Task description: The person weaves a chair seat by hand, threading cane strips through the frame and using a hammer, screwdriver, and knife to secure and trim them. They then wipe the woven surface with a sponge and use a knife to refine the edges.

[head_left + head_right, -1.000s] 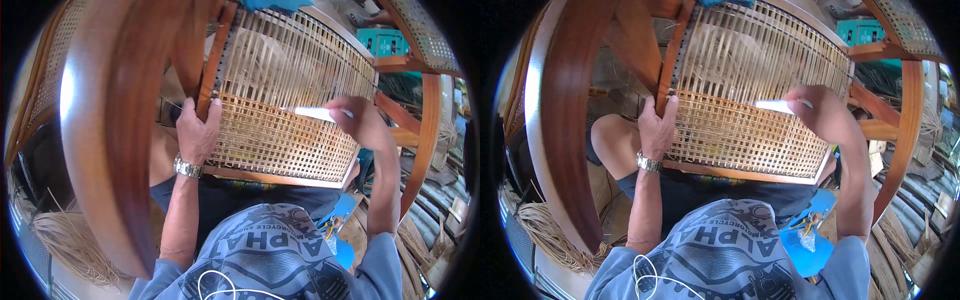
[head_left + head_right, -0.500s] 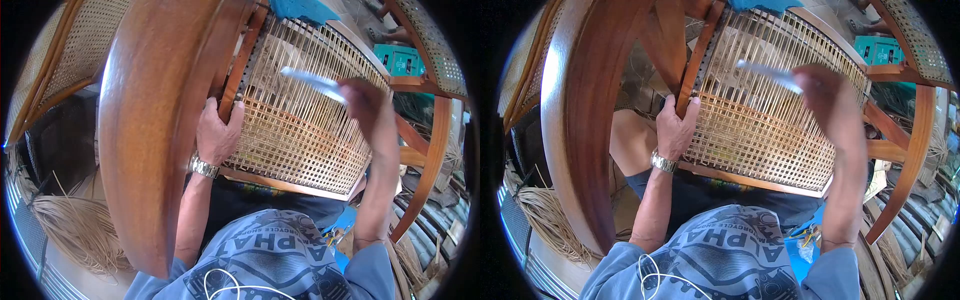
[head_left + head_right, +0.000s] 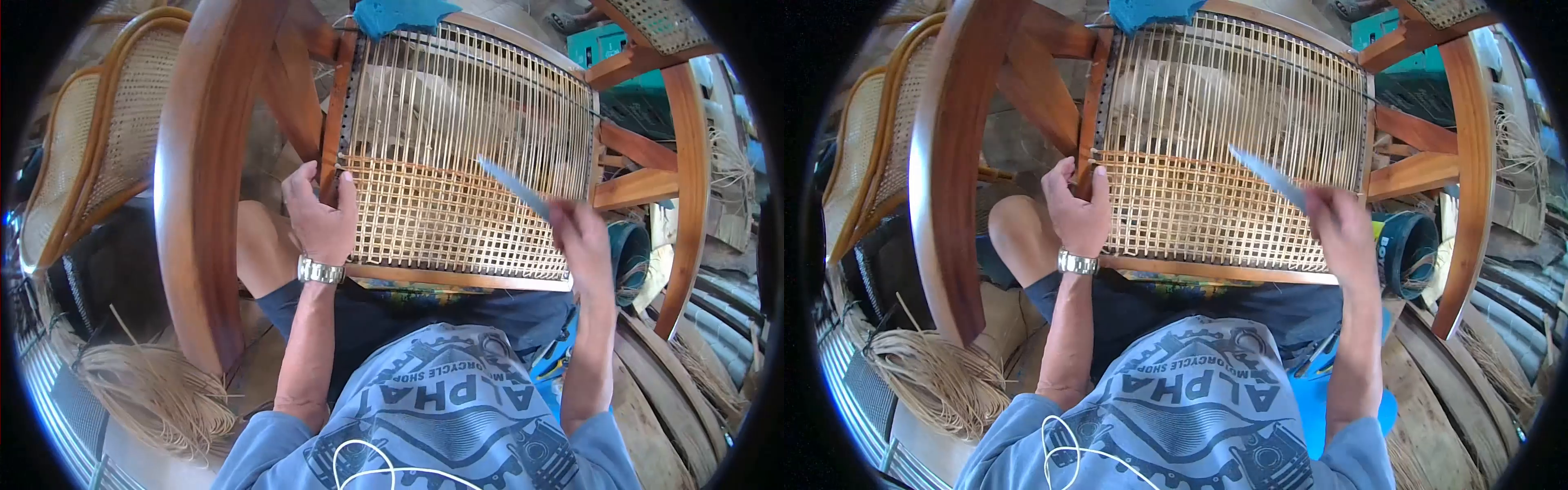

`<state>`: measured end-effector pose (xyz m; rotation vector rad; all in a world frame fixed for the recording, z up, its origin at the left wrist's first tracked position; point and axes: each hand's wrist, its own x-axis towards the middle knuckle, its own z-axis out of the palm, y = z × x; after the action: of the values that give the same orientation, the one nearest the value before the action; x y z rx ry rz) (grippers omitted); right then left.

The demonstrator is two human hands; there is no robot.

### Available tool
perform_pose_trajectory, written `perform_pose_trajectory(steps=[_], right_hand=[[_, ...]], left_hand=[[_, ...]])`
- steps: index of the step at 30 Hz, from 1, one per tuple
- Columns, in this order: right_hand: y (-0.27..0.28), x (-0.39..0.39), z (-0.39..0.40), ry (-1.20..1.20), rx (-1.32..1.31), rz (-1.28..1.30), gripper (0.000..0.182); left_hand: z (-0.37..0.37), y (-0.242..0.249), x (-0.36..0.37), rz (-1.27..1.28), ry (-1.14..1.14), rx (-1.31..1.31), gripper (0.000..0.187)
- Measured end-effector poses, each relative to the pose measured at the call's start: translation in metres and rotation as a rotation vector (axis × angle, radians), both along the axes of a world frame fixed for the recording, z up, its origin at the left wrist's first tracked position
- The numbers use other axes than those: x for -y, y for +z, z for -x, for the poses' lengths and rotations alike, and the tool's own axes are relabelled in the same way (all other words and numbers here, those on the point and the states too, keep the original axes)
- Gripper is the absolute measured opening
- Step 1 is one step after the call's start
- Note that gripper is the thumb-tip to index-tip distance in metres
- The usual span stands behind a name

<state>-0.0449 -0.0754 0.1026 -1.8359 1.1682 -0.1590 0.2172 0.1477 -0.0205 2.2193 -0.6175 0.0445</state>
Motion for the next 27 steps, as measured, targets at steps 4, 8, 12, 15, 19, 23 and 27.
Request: perform_pose_trajectory(steps=[4,8,12,15,19,23,27], right_hand=[[-0.054,-0.037,0.072,-0.001,0.042,-0.166,0.022],[-0.07,-0.047,0.1,0.02,-0.132,-0.041,0.018],[-0.064,-0.047,0.107,0.059,-0.047,0.023,0.019],[-0.07,-0.046,0.117,0.065,0.151,0.236,0.017],[-0.072,-0.04,0.135,-0.064,0.225,0.498,0.015],[-0.092,-0.024,0.165,-0.238,0.169,0.403,0.018],[-0.104,-0.009,0.167,-0.371,0.137,0.507,0.019]], left_hand=[[-0.002,0.004,-0.002,-0.001,-0.116,0.237,0.046],[-0.008,0.018,-0.001,-0.127,-0.263,0.258,0.05],[-0.006,0.042,0.02,-0.164,-0.29,0.068,0.042],[-0.012,0.043,0.028,-0.375,-0.277,0.151,0.045],[0.027,0.056,0.067,-0.373,-0.348,0.526,0.05],[0.128,0.047,0.13,-0.285,-0.705,0.226,0.052],[0.196,0.032,0.191,-0.307,-0.918,0.193,0.047]])
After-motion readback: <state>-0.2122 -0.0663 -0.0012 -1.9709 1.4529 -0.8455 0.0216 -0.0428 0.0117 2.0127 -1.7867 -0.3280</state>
